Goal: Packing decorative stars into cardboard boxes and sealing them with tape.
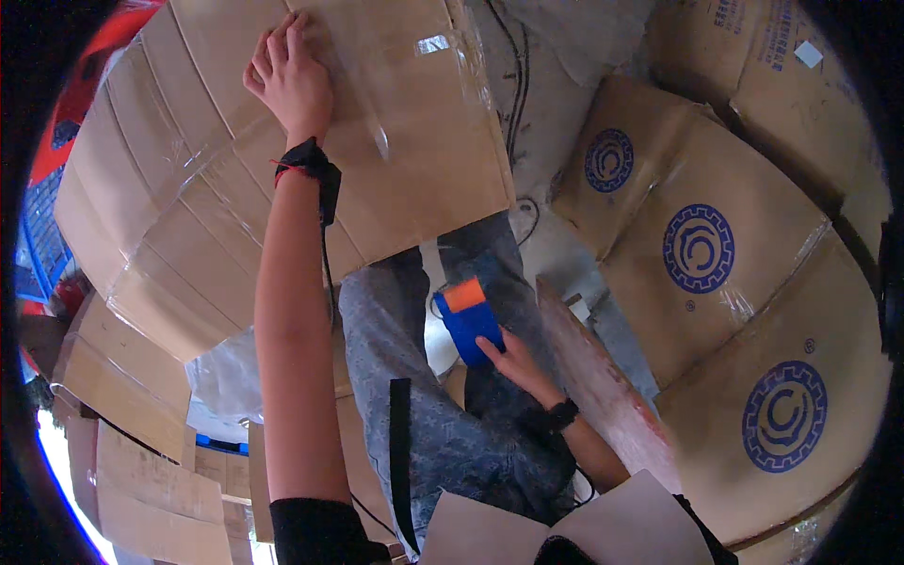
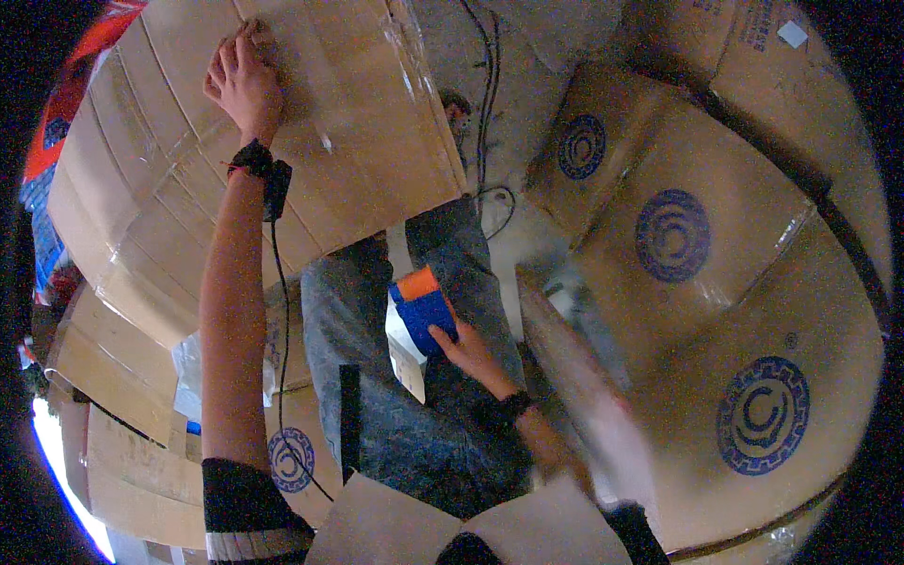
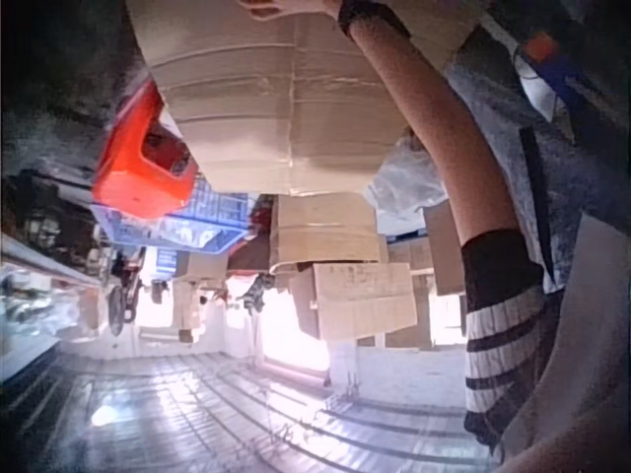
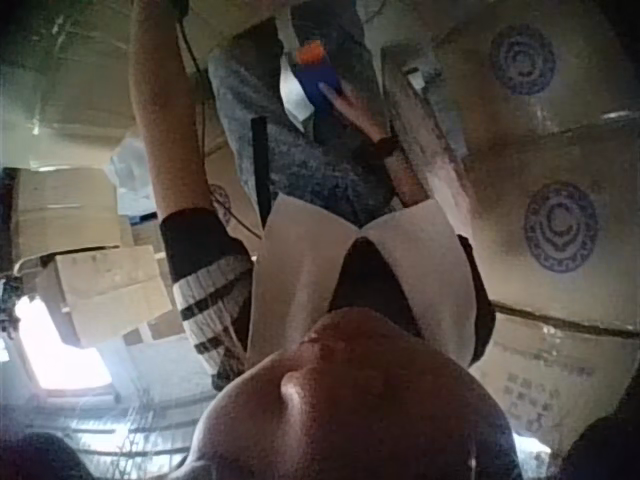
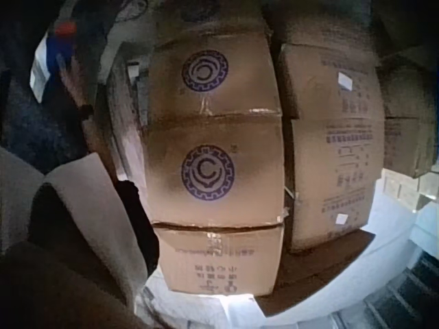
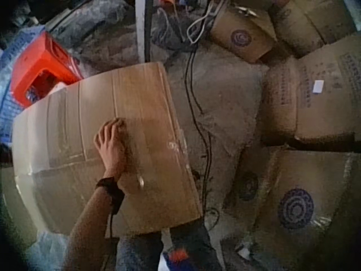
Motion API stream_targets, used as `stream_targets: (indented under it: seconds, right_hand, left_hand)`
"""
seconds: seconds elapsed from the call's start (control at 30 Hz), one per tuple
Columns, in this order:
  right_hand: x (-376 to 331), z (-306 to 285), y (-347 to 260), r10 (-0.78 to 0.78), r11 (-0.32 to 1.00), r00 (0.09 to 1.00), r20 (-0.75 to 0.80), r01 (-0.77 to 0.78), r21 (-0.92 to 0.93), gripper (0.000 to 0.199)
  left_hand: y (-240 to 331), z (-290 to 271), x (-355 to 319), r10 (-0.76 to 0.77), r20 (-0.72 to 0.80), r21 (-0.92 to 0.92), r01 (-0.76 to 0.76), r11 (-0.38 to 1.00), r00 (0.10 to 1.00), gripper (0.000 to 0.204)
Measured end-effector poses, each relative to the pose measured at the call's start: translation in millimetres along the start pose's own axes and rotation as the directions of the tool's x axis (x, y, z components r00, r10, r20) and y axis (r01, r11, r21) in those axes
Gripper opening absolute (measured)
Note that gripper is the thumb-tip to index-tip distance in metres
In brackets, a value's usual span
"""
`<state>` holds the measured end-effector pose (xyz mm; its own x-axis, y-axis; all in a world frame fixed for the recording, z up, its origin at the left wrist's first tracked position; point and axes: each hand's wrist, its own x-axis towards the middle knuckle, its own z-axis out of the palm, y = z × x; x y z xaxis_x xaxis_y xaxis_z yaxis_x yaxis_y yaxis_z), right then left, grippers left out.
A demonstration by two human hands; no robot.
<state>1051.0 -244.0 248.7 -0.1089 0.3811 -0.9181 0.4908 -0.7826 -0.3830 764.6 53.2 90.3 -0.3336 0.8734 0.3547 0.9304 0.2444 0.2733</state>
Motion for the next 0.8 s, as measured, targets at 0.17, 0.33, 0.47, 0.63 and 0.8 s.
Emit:
stream_targets:
  seconds: [0.17, 0.33, 0.47, 0.63, 0.8]
  right_hand:
    - [35.0, 9.7, 3.7, 0.056, 0.998, 0.998, -0.039, -0.056, 0.005, 0.053]
    - [47.6, 12.3, 11.5, 0.100, 0.991, 0.992, -0.072, -0.106, -0.078, 0.055]
    - [63.0, 15.4, 7.7, 0.050, 0.998, 0.997, -0.059, -0.052, -0.035, 0.055]
    - [81.1, 18.1, -7.9, 0.072, 0.985, 0.972, -0.224, -0.105, -0.138, 0.058]
    - [93.7, 32.4, -39.4, 0.144, 0.979, 0.956, -0.255, -0.176, -0.107, 0.049]
  left_hand:
    - [-5.6, 1.0, 0.1, 0.042, 0.081, 0.008, -0.043, 0.999, 0.996, 0.043]
    - [-3.2, 0.9, 1.0, 0.018, 0.032, 0.011, -0.019, 1.000, 0.999, 0.037]
    - [-1.8, 1.1, 0.3, -0.004, -0.015, 0.055, 0.004, 0.998, 1.000, 0.031]
    - [10.7, -0.4, 2.4, -0.028, 0.030, 0.024, 0.027, 0.999, 0.999, 0.035]
    - [-0.1, -9.0, 6.8, -0.041, 0.033, 0.027, 0.040, 0.999, 0.999, 0.041]
